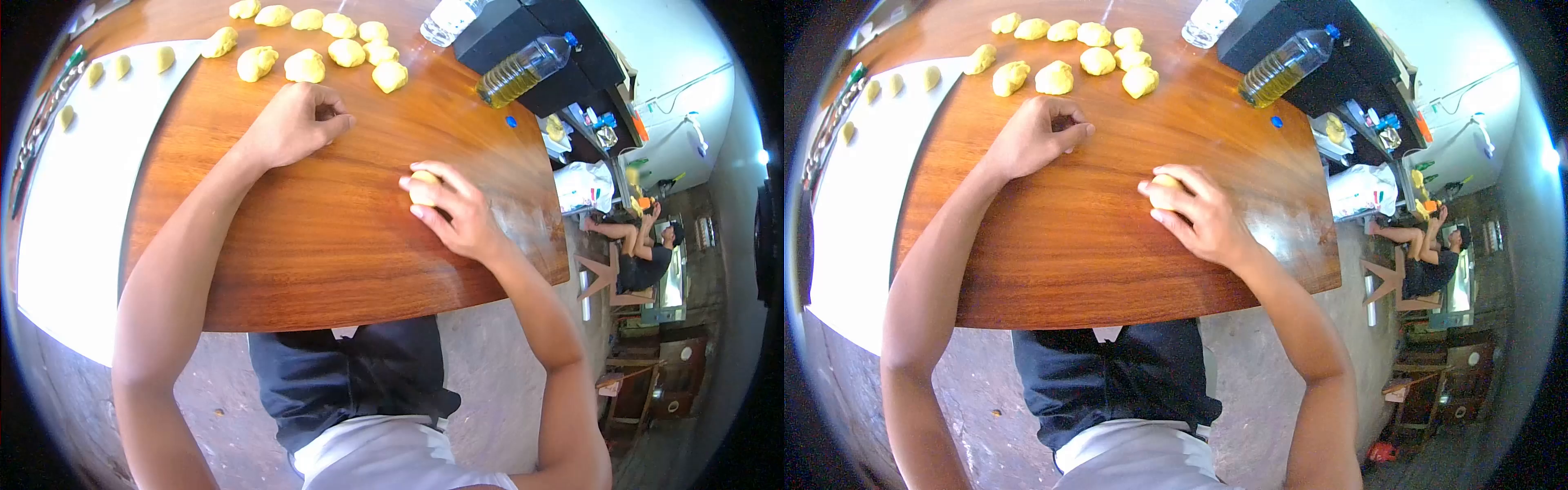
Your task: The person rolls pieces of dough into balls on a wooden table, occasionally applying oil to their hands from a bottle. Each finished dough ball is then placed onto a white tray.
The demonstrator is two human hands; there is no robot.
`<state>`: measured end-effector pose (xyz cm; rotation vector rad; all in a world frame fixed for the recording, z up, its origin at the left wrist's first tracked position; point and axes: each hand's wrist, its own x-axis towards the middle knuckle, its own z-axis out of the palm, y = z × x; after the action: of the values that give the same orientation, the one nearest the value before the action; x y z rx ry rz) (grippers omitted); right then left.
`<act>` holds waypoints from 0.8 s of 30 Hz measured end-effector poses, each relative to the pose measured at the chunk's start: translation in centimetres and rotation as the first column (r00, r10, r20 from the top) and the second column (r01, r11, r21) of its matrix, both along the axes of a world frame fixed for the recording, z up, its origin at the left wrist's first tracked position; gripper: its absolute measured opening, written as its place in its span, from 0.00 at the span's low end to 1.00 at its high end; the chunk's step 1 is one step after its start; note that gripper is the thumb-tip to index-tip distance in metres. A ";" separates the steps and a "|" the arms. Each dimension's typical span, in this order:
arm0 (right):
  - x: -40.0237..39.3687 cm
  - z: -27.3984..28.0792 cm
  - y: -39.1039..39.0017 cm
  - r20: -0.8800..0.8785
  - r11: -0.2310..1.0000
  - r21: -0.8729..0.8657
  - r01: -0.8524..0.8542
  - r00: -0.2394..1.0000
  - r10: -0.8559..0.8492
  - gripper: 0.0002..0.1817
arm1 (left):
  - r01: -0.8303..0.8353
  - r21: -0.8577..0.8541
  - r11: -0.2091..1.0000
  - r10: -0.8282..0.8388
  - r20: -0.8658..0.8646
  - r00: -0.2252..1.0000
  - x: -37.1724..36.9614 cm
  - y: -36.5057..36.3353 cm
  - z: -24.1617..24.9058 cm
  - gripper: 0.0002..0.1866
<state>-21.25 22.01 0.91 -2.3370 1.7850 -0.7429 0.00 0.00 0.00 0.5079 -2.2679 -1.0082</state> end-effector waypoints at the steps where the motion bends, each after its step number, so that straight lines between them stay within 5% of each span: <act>1: -0.6 1.2 -0.2 -0.098 1.000 -0.024 0.017 0.995 -0.020 0.19 | 0.008 0.071 0.997 -0.009 0.021 1.000 -0.3 0.5 0.4 0.12; 2: -1.1 2.2 -0.4 -0.194 0.998 -0.052 0.037 0.980 -0.046 0.18 | 0.023 0.140 0.990 -0.029 0.040 0.999 -0.8 0.9 0.6 0.12; 3: 1.2 -1.0 -2.9 -0.087 0.988 -0.137 0.065 0.993 -0.077 0.18 | 0.031 0.052 0.998 -0.038 0.146 0.989 1.3 -0.8 1.5 0.12; 5: 1.7 -0.8 -4.6 -0.050 0.972 -0.226 0.063 0.996 -0.076 0.16 | 0.003 0.148 0.989 -0.023 0.136 0.990 0.4 -0.5 1.2 0.13; 9: 5.1 -0.4 -3.7 0.172 0.997 -0.061 -0.054 0.983 0.064 0.13 | 0.014 0.137 0.990 -0.018 0.026 0.999 0.2 -0.5 -0.1 0.13; 11: 4.2 0.0 -1.9 0.062 0.984 -0.023 -0.175 0.982 0.177 0.12 | 0.043 0.038 0.998 -0.043 -0.005 0.999 0.1 -0.8 -0.3 0.13; 15: 0.9 -0.4 -1.1 -0.095 0.982 -0.184 0.050 0.993 -0.068 0.10 | 0.042 0.040 0.998 -0.041 -0.023 0.999 -0.3 -1.1 -0.8 0.13; 18: 2.0 -1.0 -5.0 0.025 0.948 -0.221 0.228 0.973 -0.228 0.14 | 0.023 0.104 0.994 -0.030 0.064 0.998 -0.2 -0.6 0.1 0.13; 20: 3.4 -2.2 -7.7 0.104 0.928 -0.338 0.160 0.986 -0.132 0.14 | 0.043 0.101 0.994 -0.051 0.079 0.996 0.2 -0.8 0.0 0.13; 22: 6.2 -1.4 -6.7 0.258 0.981 -0.191 0.039 0.966 0.012 0.13 | 0.014 0.123 0.992 -0.025 0.094 0.995 0.2 -1.0 -0.1 0.13; 24: 6.2 -1.3 -3.5 0.156 0.984 -0.162 -0.069 0.983 0.095 0.12 | -0.017 0.138 0.990 0.003 0.107 0.994 0.2 -0.8 0.0 0.13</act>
<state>-15.09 18.51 -0.36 -2.3492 1.6065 -1.0633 0.16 -0.81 0.01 0.6452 -2.2962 -1.1646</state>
